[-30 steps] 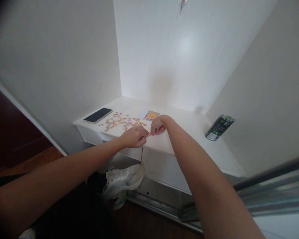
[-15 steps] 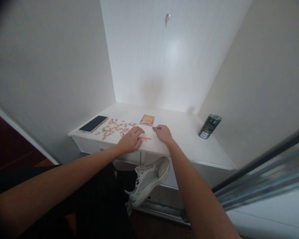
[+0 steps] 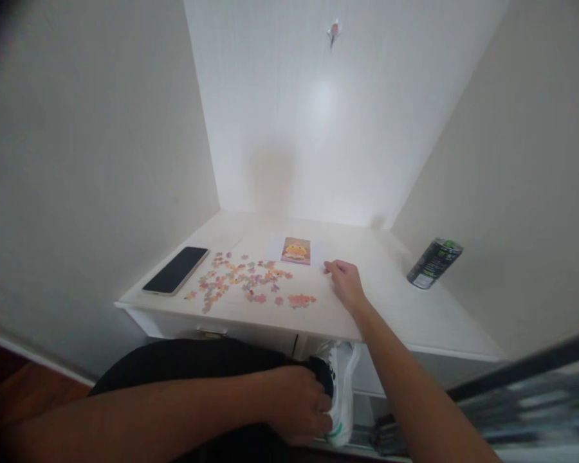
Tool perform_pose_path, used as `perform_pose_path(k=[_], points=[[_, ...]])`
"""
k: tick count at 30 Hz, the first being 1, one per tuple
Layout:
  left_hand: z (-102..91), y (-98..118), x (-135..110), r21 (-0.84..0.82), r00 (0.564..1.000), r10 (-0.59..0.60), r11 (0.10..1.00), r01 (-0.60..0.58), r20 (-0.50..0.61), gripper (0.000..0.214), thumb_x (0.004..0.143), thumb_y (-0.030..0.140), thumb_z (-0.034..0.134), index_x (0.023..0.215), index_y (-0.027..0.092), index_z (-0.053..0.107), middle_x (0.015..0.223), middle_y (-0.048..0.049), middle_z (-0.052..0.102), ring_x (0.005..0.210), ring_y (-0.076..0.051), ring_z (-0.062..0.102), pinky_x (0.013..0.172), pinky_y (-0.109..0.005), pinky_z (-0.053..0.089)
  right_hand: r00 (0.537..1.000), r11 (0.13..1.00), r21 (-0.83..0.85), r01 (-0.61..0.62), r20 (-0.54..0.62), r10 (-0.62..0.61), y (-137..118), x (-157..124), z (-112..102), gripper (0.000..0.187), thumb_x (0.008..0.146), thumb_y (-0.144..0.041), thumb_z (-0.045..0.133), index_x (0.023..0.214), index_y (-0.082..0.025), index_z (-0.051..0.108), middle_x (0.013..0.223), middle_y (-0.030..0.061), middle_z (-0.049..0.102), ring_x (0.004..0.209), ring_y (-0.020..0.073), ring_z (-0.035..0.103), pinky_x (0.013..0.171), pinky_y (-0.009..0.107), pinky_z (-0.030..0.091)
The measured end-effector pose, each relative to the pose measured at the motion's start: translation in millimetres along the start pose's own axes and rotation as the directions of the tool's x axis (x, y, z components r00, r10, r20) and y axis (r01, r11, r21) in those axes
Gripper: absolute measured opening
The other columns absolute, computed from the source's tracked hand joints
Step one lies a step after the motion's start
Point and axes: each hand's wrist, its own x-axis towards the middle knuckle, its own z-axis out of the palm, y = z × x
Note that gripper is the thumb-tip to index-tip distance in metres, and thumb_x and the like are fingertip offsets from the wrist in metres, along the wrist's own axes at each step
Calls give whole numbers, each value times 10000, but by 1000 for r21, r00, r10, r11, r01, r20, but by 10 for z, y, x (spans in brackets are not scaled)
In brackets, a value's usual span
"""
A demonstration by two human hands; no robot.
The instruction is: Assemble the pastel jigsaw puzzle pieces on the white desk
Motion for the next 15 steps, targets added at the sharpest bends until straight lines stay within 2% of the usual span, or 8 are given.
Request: perform_pose_path(k=[3,5,9,15], points=[[315,-91,-100,-60,1000,-25,998,26,14,114,754,355,660,774,243,664,734,-9,685,627,-204,657,416,-345,440,999,999,44,-25,-32,26,34,6,15,408,726,-625,552,673,-221,530,463,-85,257,412,93,196,407,262,149],[415,-126,-160,-94,999,-46,994,47,6,109,762,360,652,773,253,672,753,1,700,688,-208,677,458,-349,482,998,995,86,-54,-39,57,58,14,10,378,736,-591,579,660,-223,535,464,-87,247,411,91,184,402,263,132],[393,-147,-230,-186,992,-108,978,94,-65,117,794,358,624,793,252,674,795,2,711,757,-219,680,548,-375,527,991,975,197,-108,-61,122,86,19,4,323,745,-499,658,627,-212,569,483,-76,259,429,86,192,415,266,116],[326,-202,-268,-238,983,-163,961,139,-85,153,771,407,653,751,256,653,796,-20,710,794,-243,670,640,-416,535,992,985,143,-97,-72,108,102,1,30,316,783,-485,661,630,-217,593,501,-54,285,453,99,209,437,287,116]])
